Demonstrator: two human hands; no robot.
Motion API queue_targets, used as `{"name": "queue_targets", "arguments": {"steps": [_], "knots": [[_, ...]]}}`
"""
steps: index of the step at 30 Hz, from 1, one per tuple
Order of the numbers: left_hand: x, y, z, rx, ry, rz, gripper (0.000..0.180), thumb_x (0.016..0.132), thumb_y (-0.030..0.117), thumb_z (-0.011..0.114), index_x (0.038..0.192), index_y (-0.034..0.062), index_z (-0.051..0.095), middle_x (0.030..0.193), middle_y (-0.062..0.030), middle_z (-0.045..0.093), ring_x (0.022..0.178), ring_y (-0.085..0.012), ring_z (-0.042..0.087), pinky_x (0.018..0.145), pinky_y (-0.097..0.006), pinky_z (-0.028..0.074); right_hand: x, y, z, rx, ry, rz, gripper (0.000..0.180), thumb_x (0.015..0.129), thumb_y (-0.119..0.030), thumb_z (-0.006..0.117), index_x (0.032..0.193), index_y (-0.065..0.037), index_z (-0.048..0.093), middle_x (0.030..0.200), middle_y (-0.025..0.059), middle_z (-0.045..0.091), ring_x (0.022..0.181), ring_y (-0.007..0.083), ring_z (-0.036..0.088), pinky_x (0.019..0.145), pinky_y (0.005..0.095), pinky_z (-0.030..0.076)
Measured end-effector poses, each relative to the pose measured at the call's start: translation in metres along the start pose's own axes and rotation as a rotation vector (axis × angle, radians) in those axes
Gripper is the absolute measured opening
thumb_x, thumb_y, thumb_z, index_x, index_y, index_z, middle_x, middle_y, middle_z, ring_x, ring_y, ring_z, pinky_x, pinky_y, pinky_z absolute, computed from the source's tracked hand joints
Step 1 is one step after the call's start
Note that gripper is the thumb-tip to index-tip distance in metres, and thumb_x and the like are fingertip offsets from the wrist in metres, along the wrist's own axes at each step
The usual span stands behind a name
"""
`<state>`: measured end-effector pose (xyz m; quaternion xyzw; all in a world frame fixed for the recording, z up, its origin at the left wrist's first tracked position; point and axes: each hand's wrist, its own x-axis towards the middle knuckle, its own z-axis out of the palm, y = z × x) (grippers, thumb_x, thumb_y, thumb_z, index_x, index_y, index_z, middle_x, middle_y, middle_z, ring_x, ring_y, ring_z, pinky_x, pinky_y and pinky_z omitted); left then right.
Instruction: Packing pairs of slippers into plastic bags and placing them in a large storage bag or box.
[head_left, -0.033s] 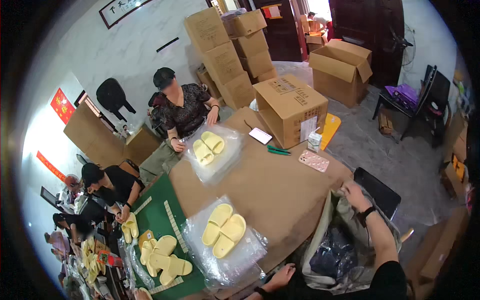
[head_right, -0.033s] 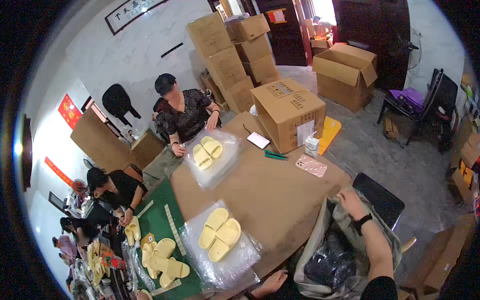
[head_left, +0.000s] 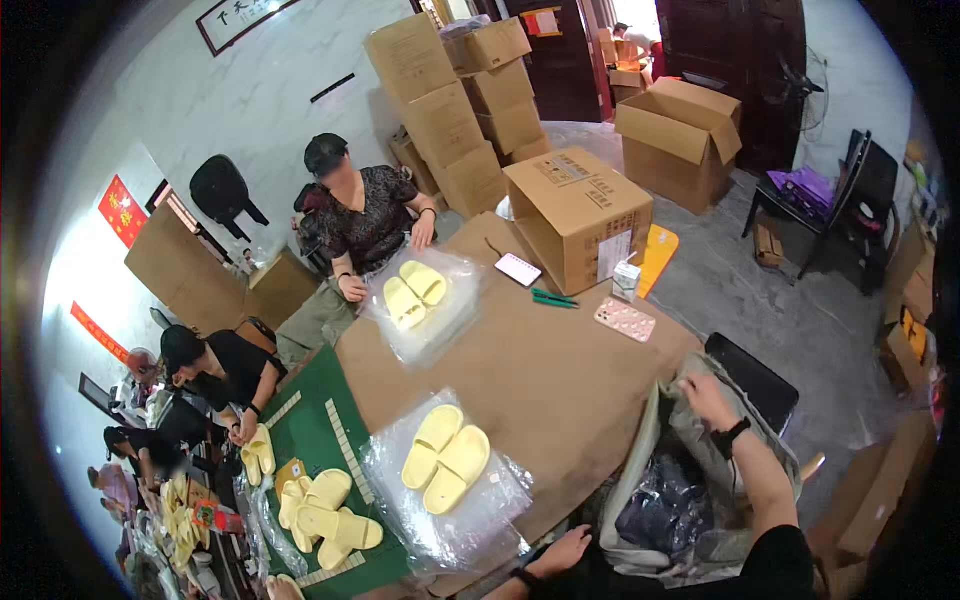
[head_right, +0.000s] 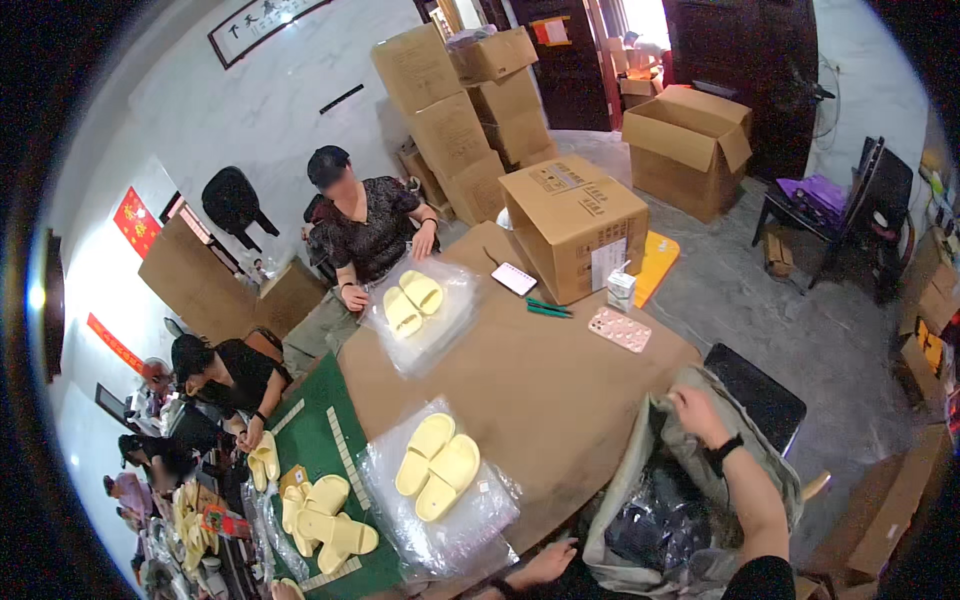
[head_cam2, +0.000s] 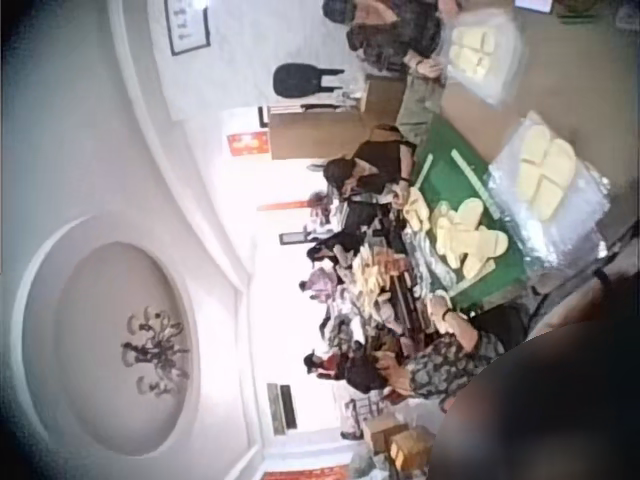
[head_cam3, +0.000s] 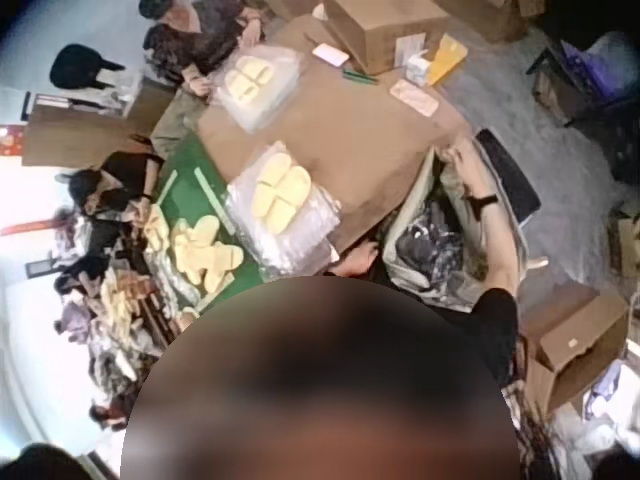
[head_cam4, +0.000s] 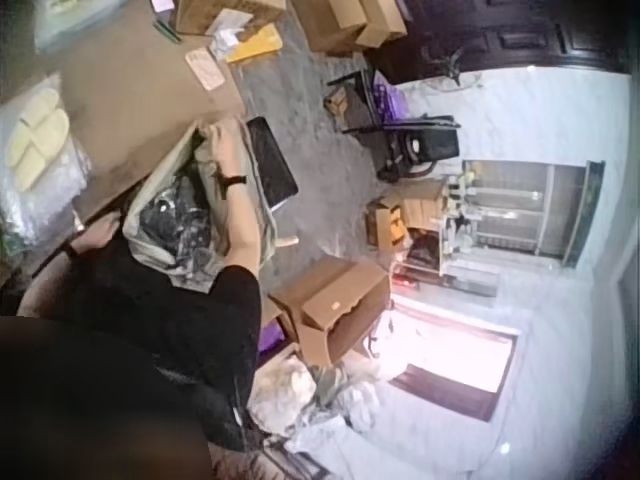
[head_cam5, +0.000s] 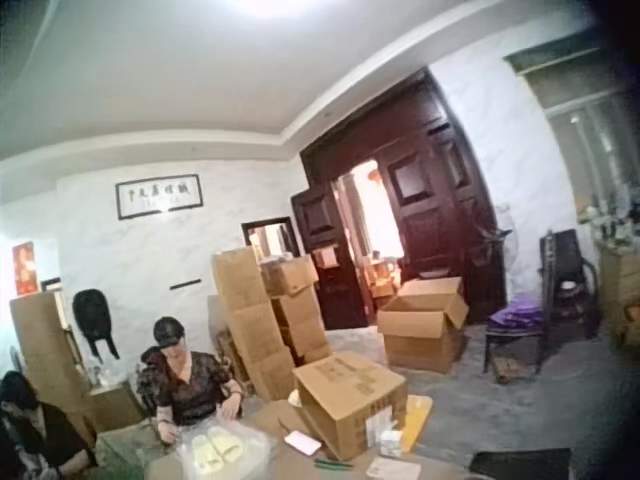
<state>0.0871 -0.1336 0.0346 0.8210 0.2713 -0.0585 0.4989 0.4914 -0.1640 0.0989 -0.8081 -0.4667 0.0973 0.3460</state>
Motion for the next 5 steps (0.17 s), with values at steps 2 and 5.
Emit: {"name": "queue_targets", "arguments": {"steps": [2, 5], "knots": [[0.013, -0.046, 0.031, 0.142, -0.331, 0.060, 0.041, 0.091, 0.027, 0.034, 0.118, -0.0025, 0.043, 0.115, -0.0220, 0.050, 0.107, -0.0344, 0.048, 0.091, -0.039, 0.038, -0.032, -0.045, -0.005, 0.159, -0.107, 0.087, 0.016, 0.083, -0.017, 0.053, 0.083, -0.001, 0.055, 0.072, 0.0165, 0.057, 0.069, 0.0286, 0.055, 0.064, 0.0345, 0.044], [0.018, -0.077, 0.070, 0.112, -0.492, 0.080, 0.050, 0.086, 0.039, 0.042, 0.123, 0.0053, 0.044, 0.129, -0.0156, 0.043, 0.113, -0.0281, 0.046, 0.096, -0.032, 0.035, -0.079, -0.073, -0.021, 0.256, -0.176, 0.099, 0.014, 0.081, -0.016, 0.055, 0.084, -0.002, 0.056, 0.071, 0.0139, 0.058, 0.068, 0.0228, 0.056, 0.065, 0.0327, 0.045]]}}
